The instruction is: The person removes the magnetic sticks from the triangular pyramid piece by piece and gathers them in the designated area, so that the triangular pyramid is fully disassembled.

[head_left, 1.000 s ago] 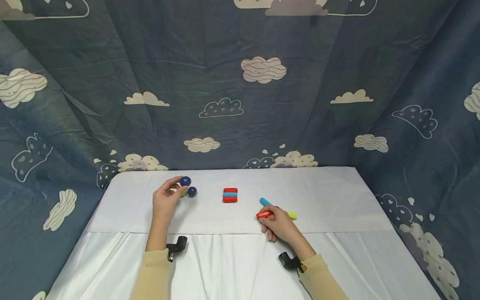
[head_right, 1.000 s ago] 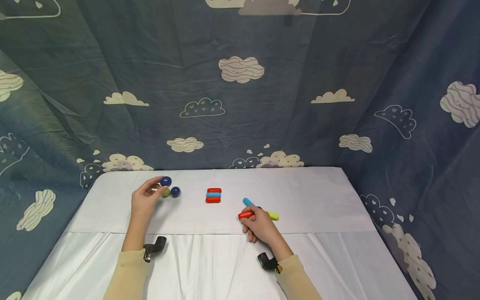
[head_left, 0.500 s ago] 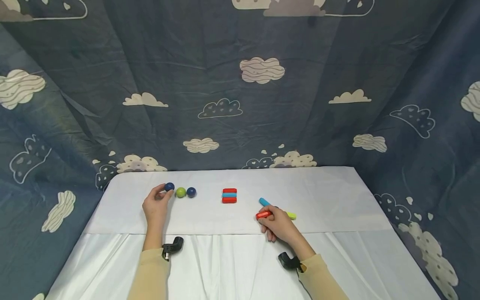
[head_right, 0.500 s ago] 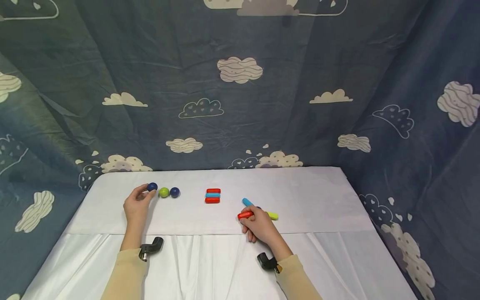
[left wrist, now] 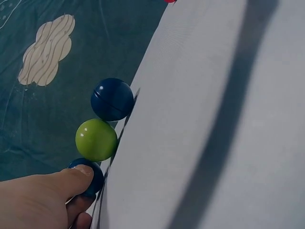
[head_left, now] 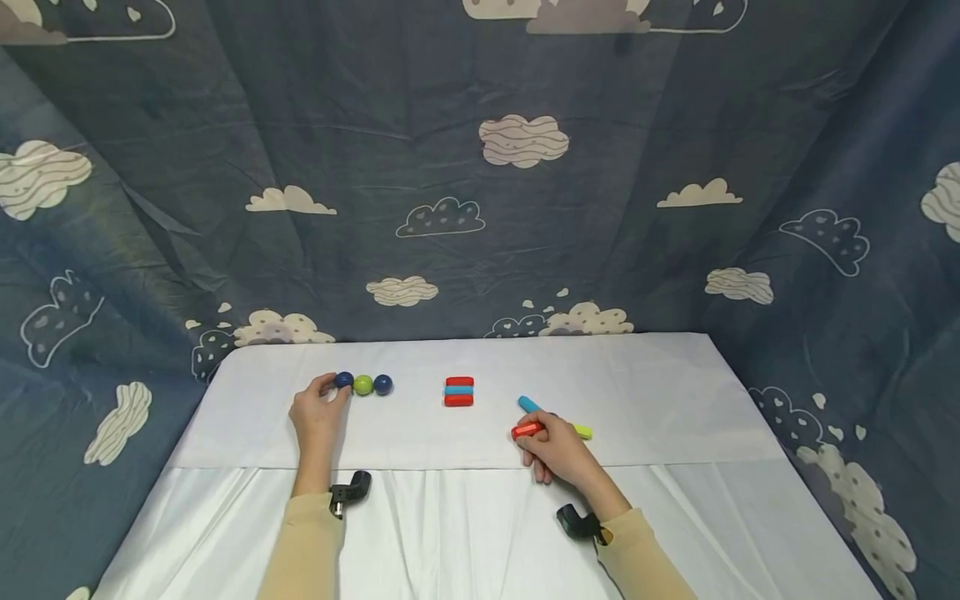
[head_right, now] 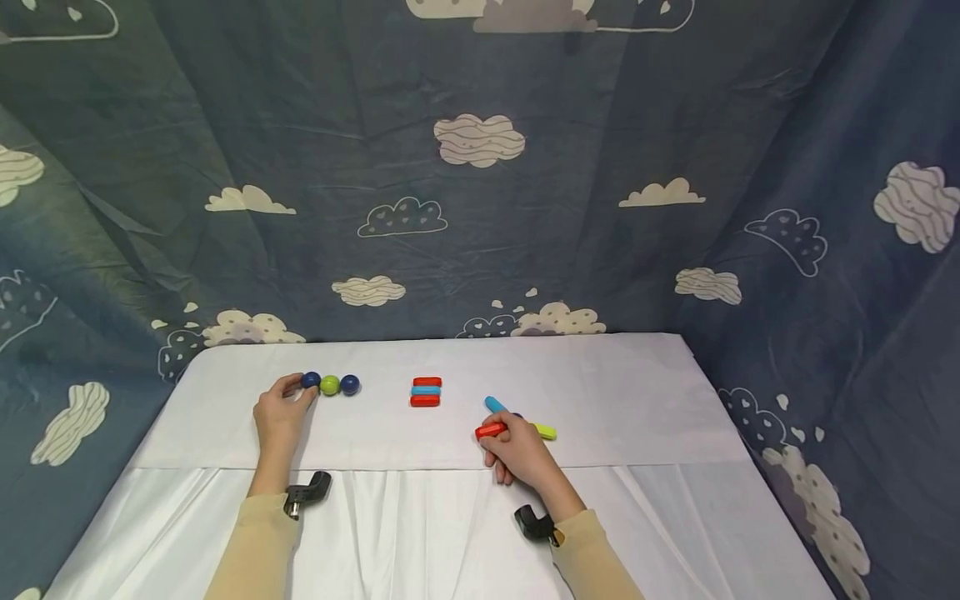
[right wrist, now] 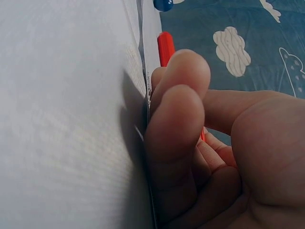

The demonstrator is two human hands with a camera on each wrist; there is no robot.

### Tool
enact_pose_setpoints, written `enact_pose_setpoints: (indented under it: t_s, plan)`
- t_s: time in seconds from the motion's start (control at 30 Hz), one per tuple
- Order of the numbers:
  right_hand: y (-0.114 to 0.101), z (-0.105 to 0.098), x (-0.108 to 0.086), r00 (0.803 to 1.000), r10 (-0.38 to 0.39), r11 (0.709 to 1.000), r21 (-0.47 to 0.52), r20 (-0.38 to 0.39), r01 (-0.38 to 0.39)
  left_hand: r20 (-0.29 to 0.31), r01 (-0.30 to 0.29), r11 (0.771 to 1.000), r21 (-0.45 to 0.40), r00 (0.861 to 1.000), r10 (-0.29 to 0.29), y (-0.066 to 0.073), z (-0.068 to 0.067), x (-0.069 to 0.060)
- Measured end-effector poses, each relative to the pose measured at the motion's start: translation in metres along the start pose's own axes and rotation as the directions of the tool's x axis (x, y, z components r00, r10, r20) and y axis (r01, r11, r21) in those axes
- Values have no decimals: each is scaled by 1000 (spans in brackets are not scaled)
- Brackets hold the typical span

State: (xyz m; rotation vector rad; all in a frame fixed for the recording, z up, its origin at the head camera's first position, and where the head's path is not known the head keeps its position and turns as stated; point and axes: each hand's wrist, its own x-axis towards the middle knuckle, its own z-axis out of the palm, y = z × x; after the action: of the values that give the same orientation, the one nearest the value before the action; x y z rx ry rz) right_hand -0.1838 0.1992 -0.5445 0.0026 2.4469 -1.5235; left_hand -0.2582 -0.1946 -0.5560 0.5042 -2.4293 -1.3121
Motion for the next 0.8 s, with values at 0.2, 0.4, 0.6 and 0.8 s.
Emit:
enact_pose_setpoints:
  t_s: [0.2, 0.4, 0.6, 0.8]
  plan:
    - [0, -1, 0, 1000, -6, 1000, 4, 8, 6, -12, -12, 1000, -8, 1000, 12, 2, 0, -2]
    - [-1, -1, 0, 1000, -1, 1000, 0, 7, 1, -26, -21, 999, -42, 999, 20, 0, -1, -3]
    - [0, 1, 0, 1000, 4, 1000, 2, 4, -4, -159, -88, 986, -139, 985, 66, -5, -1, -2]
    - [-1, 1, 0, 1000, 13, 1000, -6, -5, -13, -406, -309, 928, -206, 890, 206, 11, -2, -9]
